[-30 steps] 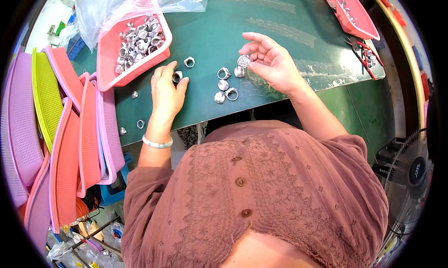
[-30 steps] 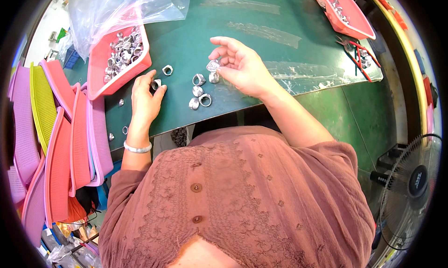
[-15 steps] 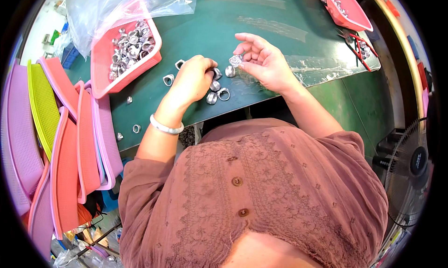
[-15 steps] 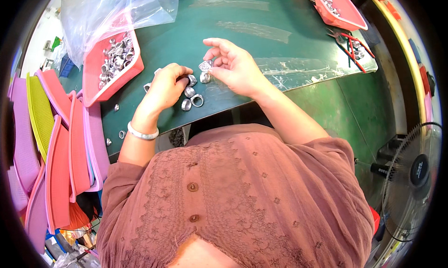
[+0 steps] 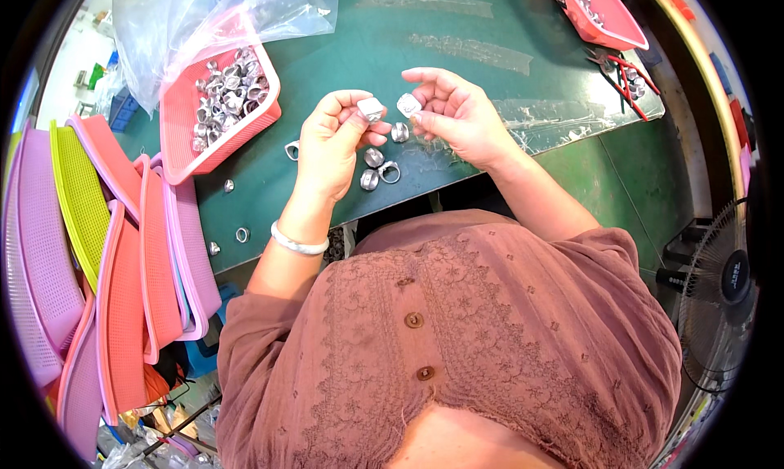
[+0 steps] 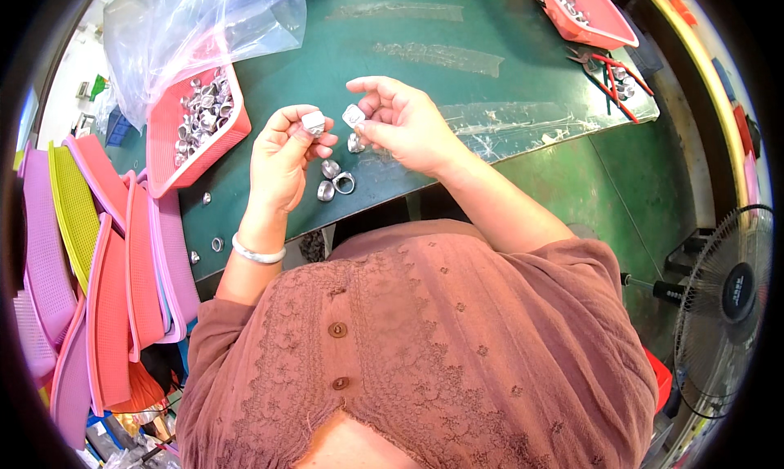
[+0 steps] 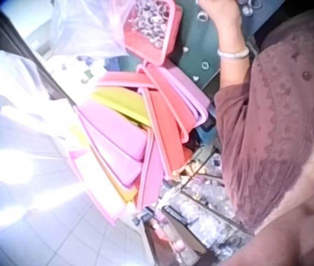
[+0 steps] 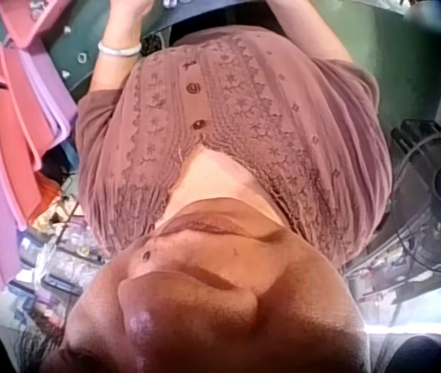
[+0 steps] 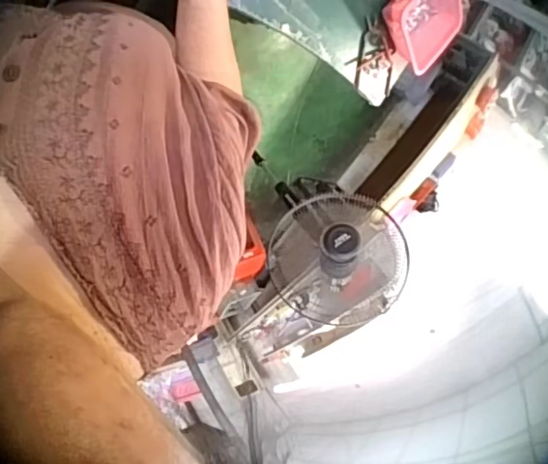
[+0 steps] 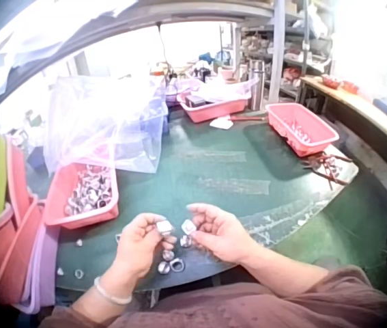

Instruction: The person repeatedly picks up small silver metal rings and square caps from a green workbench, fits the caps onto the rings, and places the assembled units back on the table. The person handles the parts one at a time, turning them over to align the pieces before setting them down.

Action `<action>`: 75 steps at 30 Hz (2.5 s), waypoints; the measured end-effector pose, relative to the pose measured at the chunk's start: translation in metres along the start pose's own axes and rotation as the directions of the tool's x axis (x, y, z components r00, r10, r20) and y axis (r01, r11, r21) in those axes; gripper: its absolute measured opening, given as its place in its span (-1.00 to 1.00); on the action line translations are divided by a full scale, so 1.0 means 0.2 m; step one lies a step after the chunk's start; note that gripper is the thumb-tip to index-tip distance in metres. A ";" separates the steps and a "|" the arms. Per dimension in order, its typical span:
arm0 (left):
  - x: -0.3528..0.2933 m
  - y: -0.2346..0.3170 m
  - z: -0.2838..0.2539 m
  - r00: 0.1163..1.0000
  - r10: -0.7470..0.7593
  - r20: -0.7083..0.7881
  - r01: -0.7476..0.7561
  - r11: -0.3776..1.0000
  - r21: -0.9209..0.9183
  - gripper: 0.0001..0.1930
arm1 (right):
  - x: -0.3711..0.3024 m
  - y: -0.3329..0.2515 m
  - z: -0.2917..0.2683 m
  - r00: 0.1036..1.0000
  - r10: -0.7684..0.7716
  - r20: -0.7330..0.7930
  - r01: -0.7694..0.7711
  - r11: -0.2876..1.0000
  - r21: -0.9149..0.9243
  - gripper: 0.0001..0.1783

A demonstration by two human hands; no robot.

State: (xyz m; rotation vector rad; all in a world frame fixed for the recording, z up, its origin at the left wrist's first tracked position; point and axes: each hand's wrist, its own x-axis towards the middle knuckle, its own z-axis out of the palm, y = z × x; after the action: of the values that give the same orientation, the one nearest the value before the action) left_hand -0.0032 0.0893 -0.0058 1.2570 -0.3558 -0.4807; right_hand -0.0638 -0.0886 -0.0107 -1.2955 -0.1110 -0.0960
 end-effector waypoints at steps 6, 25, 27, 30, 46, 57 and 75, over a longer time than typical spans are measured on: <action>-0.02 0.04 0.01 0.984 -0.139 0.107 0.169 0.917 -0.363 -0.83 | -0.01 -0.05 0.02 1.000 0.003 -0.008 -0.002 1.000 0.025 -0.57; -0.03 0.05 0.06 0.981 -0.142 0.135 0.184 0.906 -0.382 -0.84 | -0.06 -0.12 0.03 1.000 -0.020 0.002 0.020 0.997 0.074 -0.58; -0.03 0.05 0.06 0.978 -0.161 0.135 0.201 0.901 -0.384 -0.83 | -0.06 -0.12 0.02 0.999 -0.030 0.010 0.029 0.996 0.080 -0.57; -0.03 0.05 0.07 0.977 -0.180 0.115 0.210 0.911 -0.356 -0.81 | -0.06 -0.11 0.02 0.998 -0.046 0.031 0.042 0.992 0.117 -0.55; -0.03 0.04 0.11 0.983 -0.175 0.056 0.184 0.937 -0.297 -0.84 | -0.06 -0.13 -0.02 0.993 0.072 0.095 -0.103 0.918 0.382 -0.46; -0.04 0.05 0.15 0.987 -0.145 0.064 0.157 0.951 -0.265 -0.83 | -0.05 -0.10 -0.06 0.973 0.068 0.220 -0.185 0.799 0.572 -0.48; -0.07 0.07 0.20 0.990 -0.114 0.083 0.127 0.974 -0.185 -0.83 | -0.05 -0.09 -0.06 0.961 0.044 0.273 -0.194 0.812 0.550 -0.36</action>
State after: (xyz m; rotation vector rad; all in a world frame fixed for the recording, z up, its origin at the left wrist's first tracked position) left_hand -0.0325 0.0675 0.0182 1.0814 -0.2880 -0.6502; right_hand -0.0751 -0.1042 0.0028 -0.6957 -0.2531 0.2021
